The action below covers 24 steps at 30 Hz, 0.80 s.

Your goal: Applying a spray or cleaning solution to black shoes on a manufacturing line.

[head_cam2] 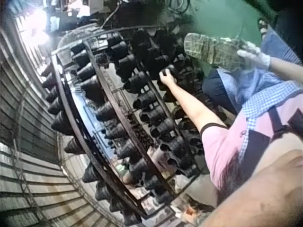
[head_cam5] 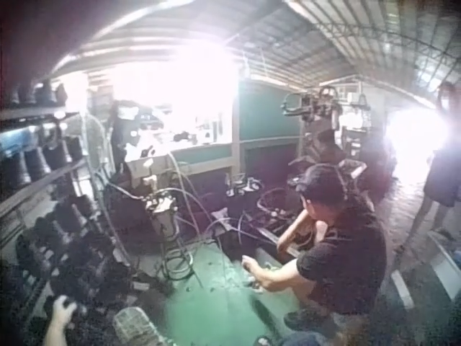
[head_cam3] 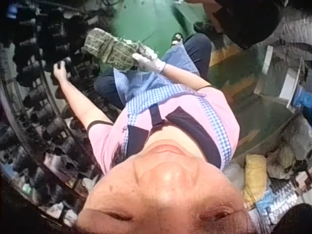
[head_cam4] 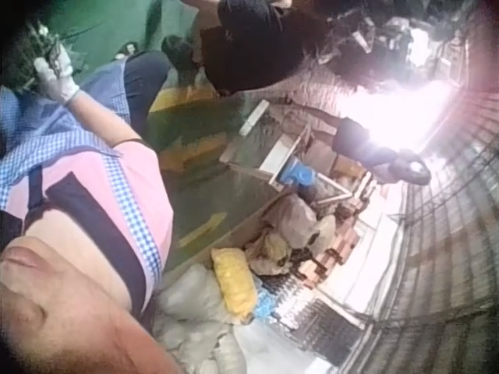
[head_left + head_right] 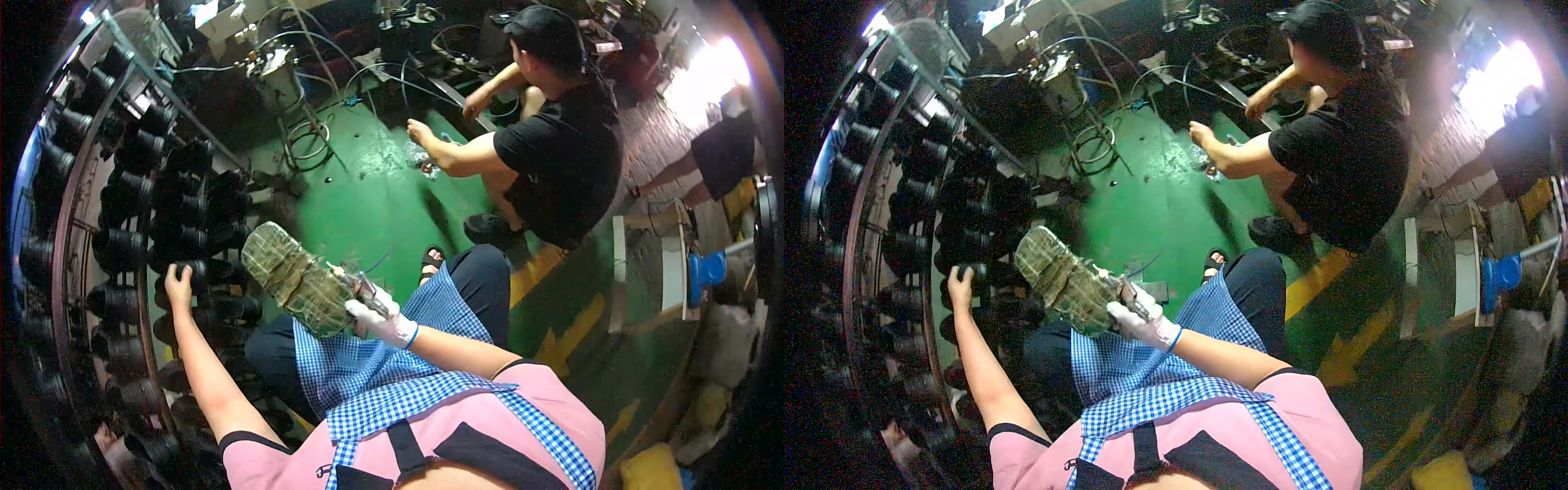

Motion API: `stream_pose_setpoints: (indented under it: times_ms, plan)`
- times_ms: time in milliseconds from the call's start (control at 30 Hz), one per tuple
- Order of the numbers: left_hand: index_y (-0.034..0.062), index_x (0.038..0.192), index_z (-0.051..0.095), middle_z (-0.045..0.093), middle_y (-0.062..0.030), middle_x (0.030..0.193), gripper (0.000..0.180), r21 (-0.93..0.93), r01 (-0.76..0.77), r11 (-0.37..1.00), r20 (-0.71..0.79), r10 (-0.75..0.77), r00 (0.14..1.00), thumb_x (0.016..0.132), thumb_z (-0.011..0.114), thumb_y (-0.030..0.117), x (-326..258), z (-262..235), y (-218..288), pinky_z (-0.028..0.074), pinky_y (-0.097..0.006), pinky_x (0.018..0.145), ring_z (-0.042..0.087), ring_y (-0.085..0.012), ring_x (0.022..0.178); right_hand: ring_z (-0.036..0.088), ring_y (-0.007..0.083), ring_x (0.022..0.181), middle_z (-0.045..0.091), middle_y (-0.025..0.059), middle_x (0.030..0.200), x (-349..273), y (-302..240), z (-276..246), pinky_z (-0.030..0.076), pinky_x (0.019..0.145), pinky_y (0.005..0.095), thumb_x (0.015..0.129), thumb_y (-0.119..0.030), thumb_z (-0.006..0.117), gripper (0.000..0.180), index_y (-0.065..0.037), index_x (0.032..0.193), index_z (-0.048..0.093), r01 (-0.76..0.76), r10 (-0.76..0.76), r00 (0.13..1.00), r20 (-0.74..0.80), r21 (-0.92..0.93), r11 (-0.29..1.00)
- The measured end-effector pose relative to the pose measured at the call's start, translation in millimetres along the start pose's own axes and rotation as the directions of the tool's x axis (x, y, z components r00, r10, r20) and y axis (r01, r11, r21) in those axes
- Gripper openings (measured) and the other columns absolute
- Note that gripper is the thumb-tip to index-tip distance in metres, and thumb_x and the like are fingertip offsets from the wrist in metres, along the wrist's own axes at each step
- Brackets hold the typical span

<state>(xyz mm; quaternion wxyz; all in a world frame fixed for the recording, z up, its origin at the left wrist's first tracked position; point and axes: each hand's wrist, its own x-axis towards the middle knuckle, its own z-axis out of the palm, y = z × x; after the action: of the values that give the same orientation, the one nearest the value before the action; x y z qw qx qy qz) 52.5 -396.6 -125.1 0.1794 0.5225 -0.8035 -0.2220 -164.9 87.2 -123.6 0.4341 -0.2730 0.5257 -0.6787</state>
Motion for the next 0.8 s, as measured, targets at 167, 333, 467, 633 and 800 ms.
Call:
stream_pose_setpoints:
  times_ms: [167, 333, 467, 633, 800]
  plan:
    - [-0.0019, 0.137, 0.054, 0.060, -0.0232, 0.134, 0.071, 0.339, 0.045, 0.940, 0.124, -0.092, 0.988, 0.086, 0.070, 0.046, 2.8, 20.6, 0.9, 0.043, -0.046, 0.106, 0.056, -0.0381, 0.126, 0.041, 0.0241, 0.140, 0.045, 0.0145, 0.151, -3.1, -7.3, -3.0, 0.030, 0.117, 0.0372, 0.095, -0.023, 0.060, 0.068, -0.002, 0.154, 0.032, 0.006, -0.006, 1.000, 0.030, -0.029, 1.000]
    - [-0.0065, 0.121, 0.063, 0.065, -0.0238, 0.125, 0.061, 0.118, -0.051, 0.992, -0.041, 0.056, 0.998, 0.088, 0.070, 0.044, 5.0, -5.4, -8.6, 0.048, -0.044, 0.095, 0.063, -0.0386, 0.113, 0.053, 0.0202, 0.124, 0.048, 0.0104, 0.145, -0.9, -26.5, -3.4, 0.046, 0.103, 0.0349, 0.090, -0.015, 0.063, 0.076, -0.006, 0.156, 0.027, -0.228, 0.217, 0.970, 0.109, 0.106, 0.968]
    - [-0.0038, 0.137, 0.055, 0.063, -0.0201, 0.129, 0.066, -0.109, 0.099, 0.989, -0.229, -0.122, 0.966, 0.092, 0.070, 0.043, 26.0, -41.3, -13.4, 0.047, -0.040, 0.098, 0.062, -0.0305, 0.114, 0.061, 0.0116, 0.073, 0.053, 0.0089, 0.138, 1.3, -9.0, -5.1, 0.051, 0.059, 0.0253, 0.091, -0.022, 0.066, 0.081, -0.011, 0.158, 0.023, 0.021, -0.027, 0.998, 0.059, 0.112, 0.994]
    - [-0.0053, 0.140, 0.051, 0.058, -0.0198, 0.137, 0.069, 0.030, 0.055, 0.998, -0.101, -0.052, 0.994, 0.095, 0.067, 0.043, -21.1, -40.3, 41.4, 0.045, -0.041, 0.102, 0.058, -0.0305, 0.123, 0.058, 0.0094, 0.064, 0.053, 0.0103, 0.140, 3.7, -13.4, -10.7, 0.050, 0.054, 0.0247, 0.094, -0.032, 0.065, 0.082, -0.013, 0.159, 0.020, -0.114, 0.101, 0.990, 0.095, 0.140, 0.984]
    - [0.0009, 0.150, 0.040, 0.046, -0.0186, 0.149, 0.073, -0.096, 0.167, 0.981, -0.095, -0.176, 0.980, 0.095, 0.066, 0.043, -86.6, -45.5, 78.9, 0.038, -0.045, 0.112, 0.047, -0.0304, 0.136, 0.064, 0.0145, 0.081, 0.046, 0.0117, 0.148, 7.9, -22.4, -19.0, 0.055, 0.069, 0.0284, 0.096, -0.030, 0.064, 0.080, -0.011, 0.160, 0.020, -0.185, 0.165, 0.972, 0.165, 0.111, 0.976]
